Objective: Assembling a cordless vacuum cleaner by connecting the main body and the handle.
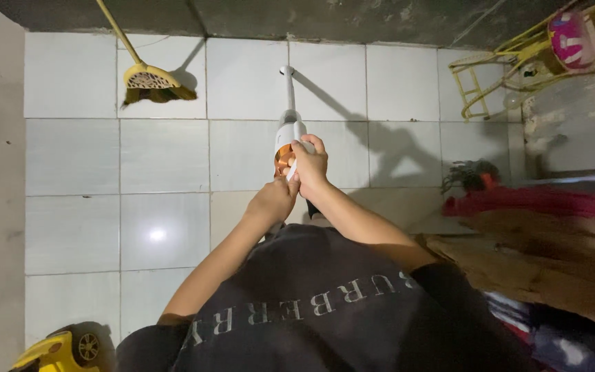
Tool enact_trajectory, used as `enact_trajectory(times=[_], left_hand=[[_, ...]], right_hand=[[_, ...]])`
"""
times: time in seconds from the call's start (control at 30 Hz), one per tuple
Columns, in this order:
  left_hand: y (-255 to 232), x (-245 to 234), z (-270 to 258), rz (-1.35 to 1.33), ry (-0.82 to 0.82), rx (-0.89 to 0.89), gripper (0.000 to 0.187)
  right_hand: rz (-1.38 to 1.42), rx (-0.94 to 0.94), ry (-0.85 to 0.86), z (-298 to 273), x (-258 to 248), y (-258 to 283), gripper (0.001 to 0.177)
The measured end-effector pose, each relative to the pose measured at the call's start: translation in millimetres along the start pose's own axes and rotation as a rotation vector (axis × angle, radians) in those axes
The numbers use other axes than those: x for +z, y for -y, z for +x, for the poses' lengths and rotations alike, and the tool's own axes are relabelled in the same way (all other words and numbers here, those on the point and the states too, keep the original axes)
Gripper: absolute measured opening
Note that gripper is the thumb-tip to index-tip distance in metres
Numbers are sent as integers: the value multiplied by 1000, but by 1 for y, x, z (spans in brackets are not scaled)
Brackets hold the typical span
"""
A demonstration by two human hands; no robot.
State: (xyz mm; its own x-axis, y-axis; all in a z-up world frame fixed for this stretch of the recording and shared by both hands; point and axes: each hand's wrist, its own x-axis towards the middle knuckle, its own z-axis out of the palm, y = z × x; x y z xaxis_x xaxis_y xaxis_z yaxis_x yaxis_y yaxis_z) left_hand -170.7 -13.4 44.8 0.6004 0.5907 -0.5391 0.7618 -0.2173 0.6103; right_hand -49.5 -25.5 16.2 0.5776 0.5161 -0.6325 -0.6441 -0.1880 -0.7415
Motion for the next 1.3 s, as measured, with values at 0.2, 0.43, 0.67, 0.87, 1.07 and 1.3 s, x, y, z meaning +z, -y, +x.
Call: enact_trajectory(times=[0.2, 0.43, 0.67, 0.87, 1.07, 1.3], left_hand=[[2, 11, 48, -17, -87, -3, 72], [-19, 2, 93, -56, -84, -95, 71], [-5, 10, 84, -37, -167, -48, 69], [14, -6, 8, -37, -124, -42, 71], [24, -20, -45, -8, -64, -79, 74], [29, -3, 1, -67, -104, -50, 74]], right_hand=[[30, -10, 13, 49, 4, 4, 28], [-49, -12, -13, 89, 16, 34, 27], [1, -14, 1, 84, 18, 19, 29], [54, 10, 53, 20, 24, -8, 34], [15, 58, 83, -38, 34, -18, 34], [-27, 15, 65, 8, 32, -18, 32]])
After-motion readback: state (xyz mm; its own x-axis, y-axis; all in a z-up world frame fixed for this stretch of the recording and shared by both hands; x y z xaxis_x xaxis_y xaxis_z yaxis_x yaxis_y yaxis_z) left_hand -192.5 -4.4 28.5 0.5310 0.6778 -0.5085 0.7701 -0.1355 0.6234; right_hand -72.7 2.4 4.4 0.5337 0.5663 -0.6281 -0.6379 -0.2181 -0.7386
